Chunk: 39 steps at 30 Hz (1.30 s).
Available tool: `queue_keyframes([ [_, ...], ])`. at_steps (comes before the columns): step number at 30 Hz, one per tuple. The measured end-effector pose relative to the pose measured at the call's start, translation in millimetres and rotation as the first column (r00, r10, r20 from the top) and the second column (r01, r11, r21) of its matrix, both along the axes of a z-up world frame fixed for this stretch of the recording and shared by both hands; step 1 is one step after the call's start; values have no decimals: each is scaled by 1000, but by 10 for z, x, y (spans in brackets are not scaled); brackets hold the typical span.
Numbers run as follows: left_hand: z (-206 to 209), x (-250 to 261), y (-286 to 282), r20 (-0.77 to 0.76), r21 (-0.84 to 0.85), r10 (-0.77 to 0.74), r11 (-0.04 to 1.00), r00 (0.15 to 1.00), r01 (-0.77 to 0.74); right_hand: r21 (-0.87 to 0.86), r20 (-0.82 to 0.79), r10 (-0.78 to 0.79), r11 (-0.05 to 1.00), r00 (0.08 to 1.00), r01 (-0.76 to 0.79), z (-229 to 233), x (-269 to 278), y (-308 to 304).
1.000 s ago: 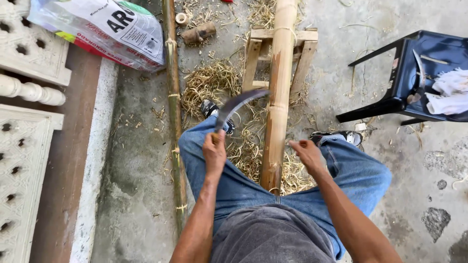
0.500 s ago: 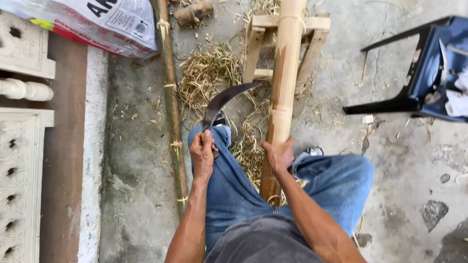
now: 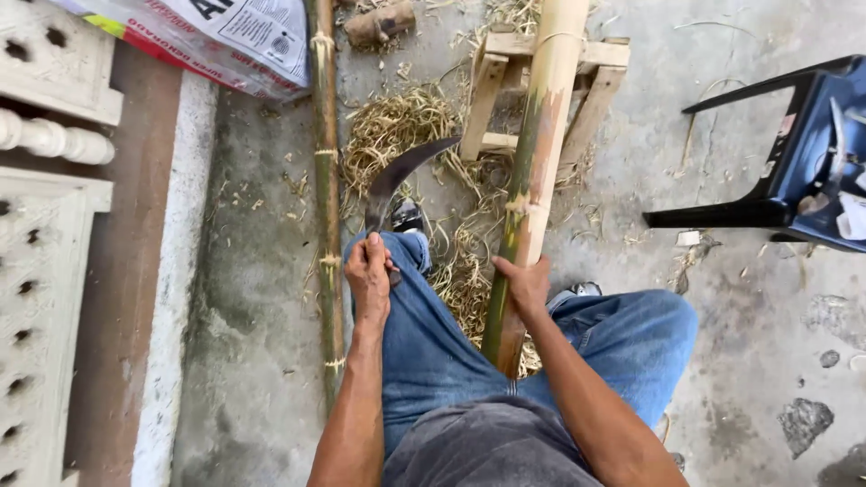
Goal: Shaving the outer layer of a bamboo stalk using a curved hand blade.
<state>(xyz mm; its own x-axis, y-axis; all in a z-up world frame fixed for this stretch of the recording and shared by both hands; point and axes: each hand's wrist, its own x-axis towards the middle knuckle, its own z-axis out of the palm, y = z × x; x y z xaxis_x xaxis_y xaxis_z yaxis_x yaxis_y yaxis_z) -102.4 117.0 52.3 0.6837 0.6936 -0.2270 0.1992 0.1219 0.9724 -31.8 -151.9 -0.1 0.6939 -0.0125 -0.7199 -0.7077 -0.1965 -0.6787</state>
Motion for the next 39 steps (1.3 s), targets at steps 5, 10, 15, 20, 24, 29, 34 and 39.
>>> queue_keyframes([
  [5, 139, -51, -68, 21, -129, 43, 991, 999, -40, -471, 149, 12, 880, 989, 60, 172, -84, 181],
  [10, 364, -38, -132, 38, -220, 118, 970, 992, -106, -459, 132, 25, 888, 991, 38, 316, -21, 201],
  [15, 677, 54, -253, 119, -286, 85, 957, 989, -48, -464, 136, 0, 884, 991, 64, 371, -51, 168],
  [20, 275, 311, -182, 12, -269, 17, 963, 1000, -13, -464, 151, 15, 884, 988, 58, 345, -74, 204],
  [24, 55, 599, -245, -16, -254, -22, 967, 1000, 17, -483, 147, 18, 874, 989, 56, 282, -100, 227],
  [29, 127, 1033, -416, -118, -36, -210, 978, 970, 207, -462, 192, 27, 885, 981, 66, 298, -53, 249],
  [34, -9, 1454, -514, -178, 212, -331, 907, 927, 364, -424, 166, 65, 906, 984, 12, 229, 17, 58],
  [39, -224, 1849, -629, -275, 259, -555, 743, 785, 617, -326, 486, -57, 914, 872, 242, 532, 650, -474],
])
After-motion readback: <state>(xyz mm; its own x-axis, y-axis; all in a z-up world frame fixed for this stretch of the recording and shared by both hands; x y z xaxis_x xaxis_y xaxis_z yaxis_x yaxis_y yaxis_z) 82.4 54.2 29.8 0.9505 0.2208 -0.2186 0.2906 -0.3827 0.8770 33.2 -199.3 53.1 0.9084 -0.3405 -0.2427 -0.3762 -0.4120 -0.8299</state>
